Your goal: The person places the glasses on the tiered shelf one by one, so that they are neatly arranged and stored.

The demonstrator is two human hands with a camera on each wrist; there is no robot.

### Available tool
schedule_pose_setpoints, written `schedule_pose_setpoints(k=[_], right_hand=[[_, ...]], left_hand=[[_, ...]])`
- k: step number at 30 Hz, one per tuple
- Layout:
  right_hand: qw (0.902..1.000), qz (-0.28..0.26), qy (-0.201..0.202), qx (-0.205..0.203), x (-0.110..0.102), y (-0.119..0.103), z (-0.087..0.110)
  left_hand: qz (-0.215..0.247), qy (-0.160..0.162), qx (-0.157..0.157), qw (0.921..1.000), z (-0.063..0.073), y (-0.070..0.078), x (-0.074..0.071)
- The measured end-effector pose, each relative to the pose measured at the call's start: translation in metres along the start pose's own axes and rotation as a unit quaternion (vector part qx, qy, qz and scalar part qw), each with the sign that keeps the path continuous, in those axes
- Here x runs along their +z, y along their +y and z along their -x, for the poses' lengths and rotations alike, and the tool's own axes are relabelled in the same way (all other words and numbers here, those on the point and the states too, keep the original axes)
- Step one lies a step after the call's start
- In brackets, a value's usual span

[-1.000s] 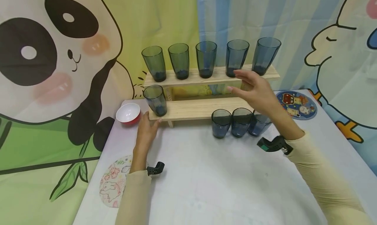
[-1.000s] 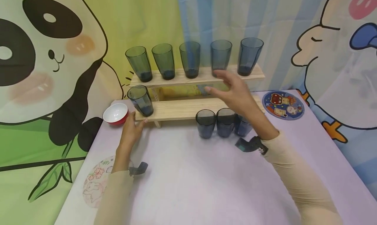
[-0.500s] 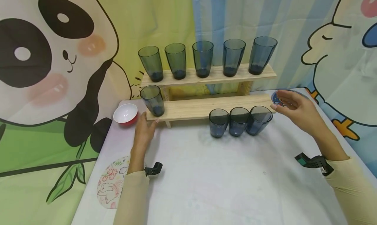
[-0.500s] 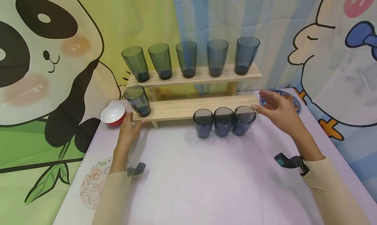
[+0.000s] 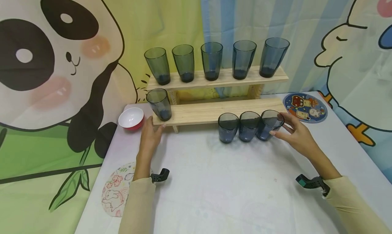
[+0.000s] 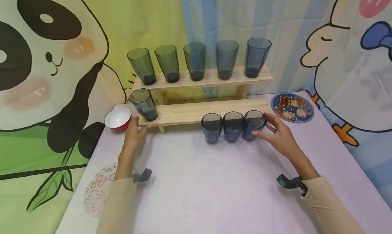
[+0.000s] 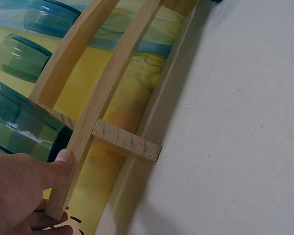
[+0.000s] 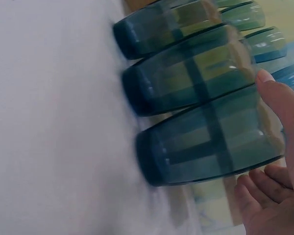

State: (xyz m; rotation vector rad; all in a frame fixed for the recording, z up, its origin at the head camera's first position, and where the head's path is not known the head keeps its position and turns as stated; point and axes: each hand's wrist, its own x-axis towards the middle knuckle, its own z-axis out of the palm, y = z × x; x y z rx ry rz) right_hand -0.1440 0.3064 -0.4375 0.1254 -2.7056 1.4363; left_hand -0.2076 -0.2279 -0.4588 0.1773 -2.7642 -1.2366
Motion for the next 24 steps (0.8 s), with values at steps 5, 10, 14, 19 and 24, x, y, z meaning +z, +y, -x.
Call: schedule_pose_setpoints(k=[5, 10, 14, 19, 24], right_hand=[[0.9999, 0.002, 0.011, -0.004, 0.013, 0.012, -0.002], [0.9993, -0.001, 0.026, -0.025, 0.02, 0.02, -0.006], [0.9989, 0.007, 0.034, -0.03, 0.02, 0.02, -0.007], [0.9987, 0.016, 0.036, -0.033, 0.02, 0.019, -0.008], [0.9988, 0.011, 0.037, -0.031, 0.021, 0.019, -0.009]], left_hand=[[0.001, -0.002, -0.004, 1.0, 0.0, 0.001, 0.0], [0.001, -0.002, -0.006, 1.0, 0.0, 0.001, 0.001], [0.0, -0.003, -0.004, 1.0, -0.001, 0.002, 0.001], [-0.003, -0.003, -0.001, 1.0, -0.001, 0.002, -0.001], [-0.004, -0.005, -0.003, 1.0, -0.001, 0.001, -0.001]])
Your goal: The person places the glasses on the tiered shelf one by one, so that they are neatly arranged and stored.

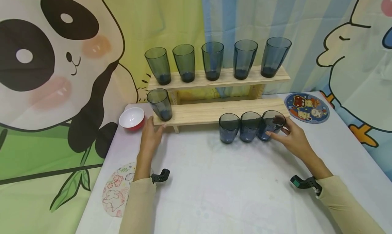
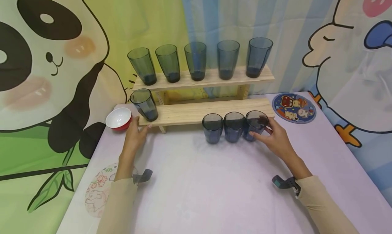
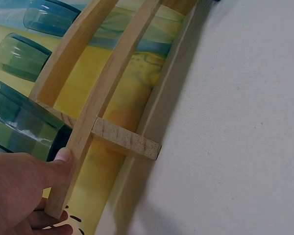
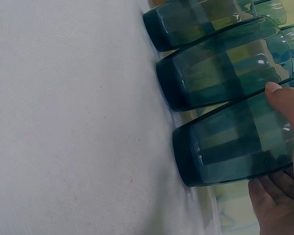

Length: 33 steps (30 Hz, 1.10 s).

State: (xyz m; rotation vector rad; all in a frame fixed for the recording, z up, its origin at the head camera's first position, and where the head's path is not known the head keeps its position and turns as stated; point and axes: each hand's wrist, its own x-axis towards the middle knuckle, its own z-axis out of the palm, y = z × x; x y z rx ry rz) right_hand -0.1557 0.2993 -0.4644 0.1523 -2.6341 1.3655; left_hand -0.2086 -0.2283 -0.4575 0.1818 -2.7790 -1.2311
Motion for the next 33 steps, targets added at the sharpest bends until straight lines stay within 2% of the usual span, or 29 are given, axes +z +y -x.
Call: schedule_pose_setpoints(k=[22, 33], right_hand=[[0.9992, 0.004, 0.038, -0.009, 0.0, -0.001, 0.006], [0.9982, 0.028, 0.052, 0.0, -0.025, -0.032, 0.001]], left_hand=[[0.003, 0.006, 0.009, 0.9999, 0.0, 0.001, 0.001], [0.005, 0.009, 0.007, 0.9999, 0.001, 0.001, 0.001]])
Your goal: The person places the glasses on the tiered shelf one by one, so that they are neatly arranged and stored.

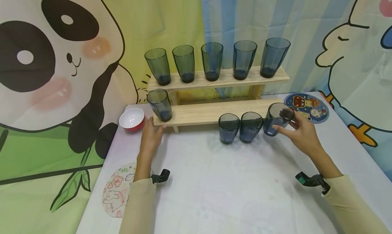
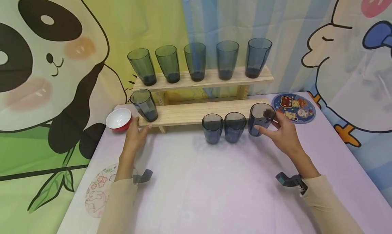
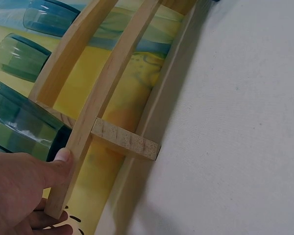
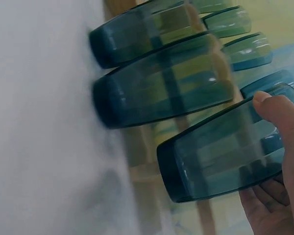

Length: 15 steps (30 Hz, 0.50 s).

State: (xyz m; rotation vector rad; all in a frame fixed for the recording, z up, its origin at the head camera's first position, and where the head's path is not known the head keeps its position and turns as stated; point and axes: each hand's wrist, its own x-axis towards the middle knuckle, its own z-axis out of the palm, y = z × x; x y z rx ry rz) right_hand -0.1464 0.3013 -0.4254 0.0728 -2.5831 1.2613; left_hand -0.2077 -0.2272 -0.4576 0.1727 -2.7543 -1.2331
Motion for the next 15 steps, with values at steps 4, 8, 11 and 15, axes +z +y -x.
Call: schedule_pose_setpoints(k=[4, 8, 11, 15], right_hand=[[0.9998, 0.017, 0.005, 0.003, -0.012, -0.017, -0.005], [0.9994, 0.033, 0.008, -0.006, -0.023, -0.035, -0.012], [0.999, 0.037, 0.009, -0.022, -0.03, -0.048, -0.018], [0.9985, 0.04, 0.004, -0.038, -0.035, -0.066, -0.03]], left_hand=[[-0.001, 0.001, -0.001, 1.0, 0.001, 0.0, 0.0], [0.003, -0.001, -0.002, 1.0, 0.001, 0.001, 0.0], [0.004, -0.003, -0.005, 1.0, 0.001, 0.002, 0.0], [0.003, -0.005, -0.006, 1.0, 0.002, 0.002, -0.001]])
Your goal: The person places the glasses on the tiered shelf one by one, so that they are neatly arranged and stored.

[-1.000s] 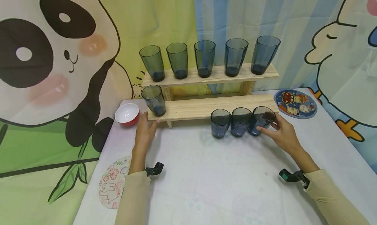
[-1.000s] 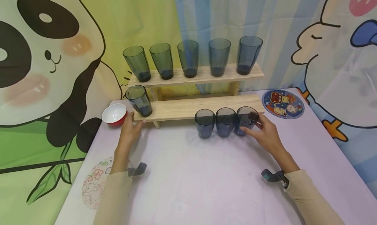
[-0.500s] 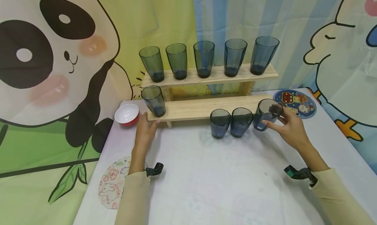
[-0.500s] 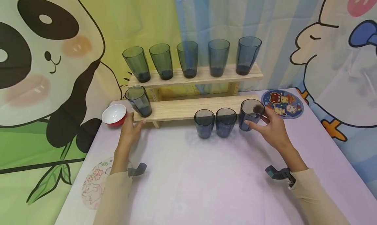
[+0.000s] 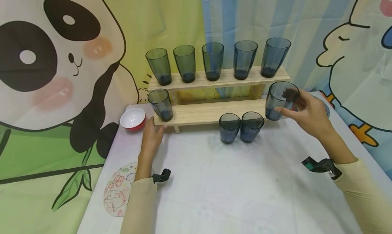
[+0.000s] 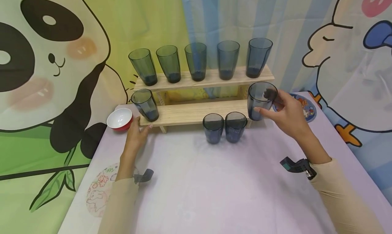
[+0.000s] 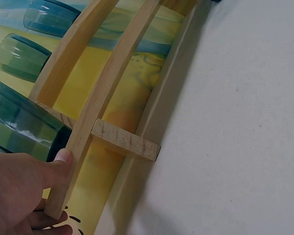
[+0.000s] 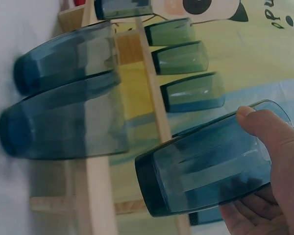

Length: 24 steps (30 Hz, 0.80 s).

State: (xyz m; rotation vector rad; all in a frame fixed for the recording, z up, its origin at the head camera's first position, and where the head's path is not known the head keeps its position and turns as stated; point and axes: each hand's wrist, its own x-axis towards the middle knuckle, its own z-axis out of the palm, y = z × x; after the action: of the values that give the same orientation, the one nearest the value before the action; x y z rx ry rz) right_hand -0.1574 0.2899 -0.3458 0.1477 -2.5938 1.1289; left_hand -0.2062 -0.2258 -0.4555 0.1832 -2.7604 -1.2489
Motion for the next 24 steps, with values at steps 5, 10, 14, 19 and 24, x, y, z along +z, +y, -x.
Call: schedule_pose_setpoints(k=[5, 10, 14, 19, 24], right_hand=[[0.9991, -0.017, -0.038, 0.004, -0.004, -0.022, -0.022], [0.9937, -0.066, -0.091, -0.001, 0.005, -0.045, -0.043], [0.987, -0.104, -0.12, -0.024, 0.021, -0.061, -0.057], [0.9811, -0.118, -0.15, -0.034, 0.044, -0.076, -0.072], [0.9725, -0.14, -0.182, -0.035, 0.069, -0.091, -0.085]], left_hand=[[0.001, 0.002, 0.003, 1.0, 0.0, -0.002, 0.001], [0.001, -0.001, 0.001, 1.0, 0.0, -0.003, 0.001], [0.001, 0.001, 0.003, 1.0, 0.0, -0.003, 0.0], [0.0, -0.001, 0.003, 1.0, -0.001, -0.002, 0.0], [-0.003, 0.003, 0.005, 1.0, 0.0, -0.002, 0.0]])
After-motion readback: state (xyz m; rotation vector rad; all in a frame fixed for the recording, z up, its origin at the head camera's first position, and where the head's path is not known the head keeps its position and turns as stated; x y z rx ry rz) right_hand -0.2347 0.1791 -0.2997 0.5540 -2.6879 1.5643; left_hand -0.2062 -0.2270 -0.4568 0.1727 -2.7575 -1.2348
